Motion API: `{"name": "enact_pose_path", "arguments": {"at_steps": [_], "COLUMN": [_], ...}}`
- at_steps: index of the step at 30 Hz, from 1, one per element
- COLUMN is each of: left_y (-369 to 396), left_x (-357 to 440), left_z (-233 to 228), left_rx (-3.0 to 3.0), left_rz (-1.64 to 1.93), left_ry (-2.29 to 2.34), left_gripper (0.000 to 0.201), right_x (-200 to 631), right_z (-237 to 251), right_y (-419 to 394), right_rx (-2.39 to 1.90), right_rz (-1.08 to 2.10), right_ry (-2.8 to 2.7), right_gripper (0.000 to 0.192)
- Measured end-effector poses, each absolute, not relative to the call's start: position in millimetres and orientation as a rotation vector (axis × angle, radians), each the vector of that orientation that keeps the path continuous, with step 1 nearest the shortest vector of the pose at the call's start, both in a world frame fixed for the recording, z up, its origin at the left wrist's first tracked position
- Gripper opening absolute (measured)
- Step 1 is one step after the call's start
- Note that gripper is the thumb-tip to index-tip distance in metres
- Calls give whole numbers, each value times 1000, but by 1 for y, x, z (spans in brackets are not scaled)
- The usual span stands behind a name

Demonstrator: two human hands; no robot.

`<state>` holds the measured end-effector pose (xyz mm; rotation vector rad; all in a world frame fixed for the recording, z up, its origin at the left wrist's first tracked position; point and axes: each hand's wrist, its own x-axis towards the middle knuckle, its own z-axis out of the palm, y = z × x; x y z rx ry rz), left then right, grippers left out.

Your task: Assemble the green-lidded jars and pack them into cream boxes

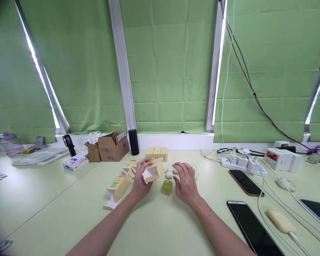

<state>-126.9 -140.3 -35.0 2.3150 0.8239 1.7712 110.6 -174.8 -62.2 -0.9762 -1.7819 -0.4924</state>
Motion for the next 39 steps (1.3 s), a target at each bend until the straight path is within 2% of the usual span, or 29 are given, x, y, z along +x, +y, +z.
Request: {"name": "enact_pose_path", "arguments": {"at_steps": [2, 7, 10, 17, 34, 39], "left_y": [-135, -128, -128, -127, -120, -122], "left_x": [-124, -119, -119, -120, -118, -121], "left_z": [-36, -39, -35, -26, -36, -38], "left_rx": [2113, 1509, 1368, 1315, 1301, 1264], "left_rz": [1767, 1613, 1551, 1512, 1464, 1419], "left_ry": [808, 759, 722, 588, 622, 657], "left_gripper": [46, 64, 62, 60, 64, 81], "right_x": [111, 112, 112, 112, 112, 110], "right_z": [-62, -59, -58, -60, -62, -61], "right_y": [-176, -178, -178, -174, -171, -173], "right_rx": [-978, -974, -978, -963, -962, -948], "right_rz": [-499, -527, -536, -574, -573, -542], "right_ry": [-1790, -1818, -1847, -1905, -1896, -1862], "right_gripper": [54, 54, 54, 56, 53, 53]}}
